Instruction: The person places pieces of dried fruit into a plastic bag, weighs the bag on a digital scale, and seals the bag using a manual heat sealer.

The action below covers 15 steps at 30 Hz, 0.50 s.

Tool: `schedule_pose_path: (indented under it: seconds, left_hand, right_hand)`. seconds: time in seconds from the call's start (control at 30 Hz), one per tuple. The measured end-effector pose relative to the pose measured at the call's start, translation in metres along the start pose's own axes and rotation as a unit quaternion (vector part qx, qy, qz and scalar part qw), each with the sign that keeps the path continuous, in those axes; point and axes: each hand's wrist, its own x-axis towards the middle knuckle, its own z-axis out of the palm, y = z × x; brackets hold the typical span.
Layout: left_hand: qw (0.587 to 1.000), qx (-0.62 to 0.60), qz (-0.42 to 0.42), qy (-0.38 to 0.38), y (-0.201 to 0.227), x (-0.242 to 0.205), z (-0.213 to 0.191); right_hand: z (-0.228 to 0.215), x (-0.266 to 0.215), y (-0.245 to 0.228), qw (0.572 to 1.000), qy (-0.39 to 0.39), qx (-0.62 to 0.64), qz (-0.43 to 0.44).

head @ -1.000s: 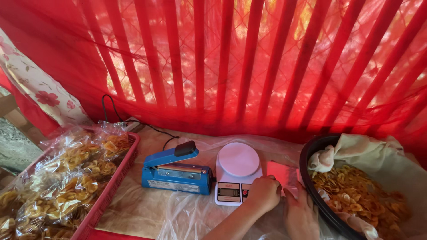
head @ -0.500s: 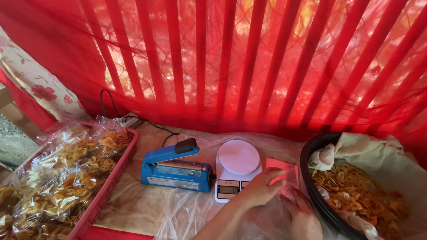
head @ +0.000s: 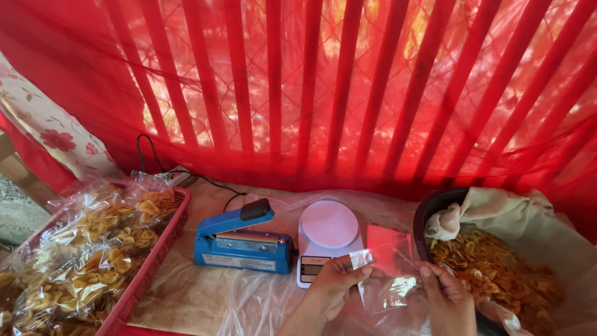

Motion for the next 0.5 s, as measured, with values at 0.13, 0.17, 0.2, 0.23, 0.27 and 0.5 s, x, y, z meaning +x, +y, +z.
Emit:
schedule_pose_path:
  seconds: [0.13, 0.17, 0.2, 0.23, 0.27, 0.5]
  left_hand:
    - [0.994, 0.053, 0.076, 0.050, -0.015, 0.006, -0.002]
    - [0.991, 0.062, 0.098, 0.066, -0.018, 0.005, 0.000]
    - [0.987, 0.079, 0.118, 0.075, -0.019, 0.004, 0.001]
    - [0.982, 0.096, 0.139, 0.084, -0.020, 0.002, 0.003]
    - [0.976, 0.112, 0.159, 0.094, -0.021, 0.000, 0.004]
    - [0.971, 0.170, 0.134, 0.098, -0.011, -0.011, 0.013]
  right_hand:
    - [0.007, -0.003, 0.015, 0.999, 0.001, 0.039, -0.025]
    - [0.008, -0.004, 0.013, 0.999, -0.002, 0.040, -0.031]
    - [0.009, -0.005, 0.009, 0.998, -0.010, 0.060, -0.007]
    - [0.011, -0.008, 0.003, 0.996, -0.018, 0.081, 0.017]
    - [0.012, -0.010, -0.003, 0.994, -0.027, 0.100, 0.042]
    - [0.027, -0.012, -0.018, 0.993, -0.010, 0.116, -0.017]
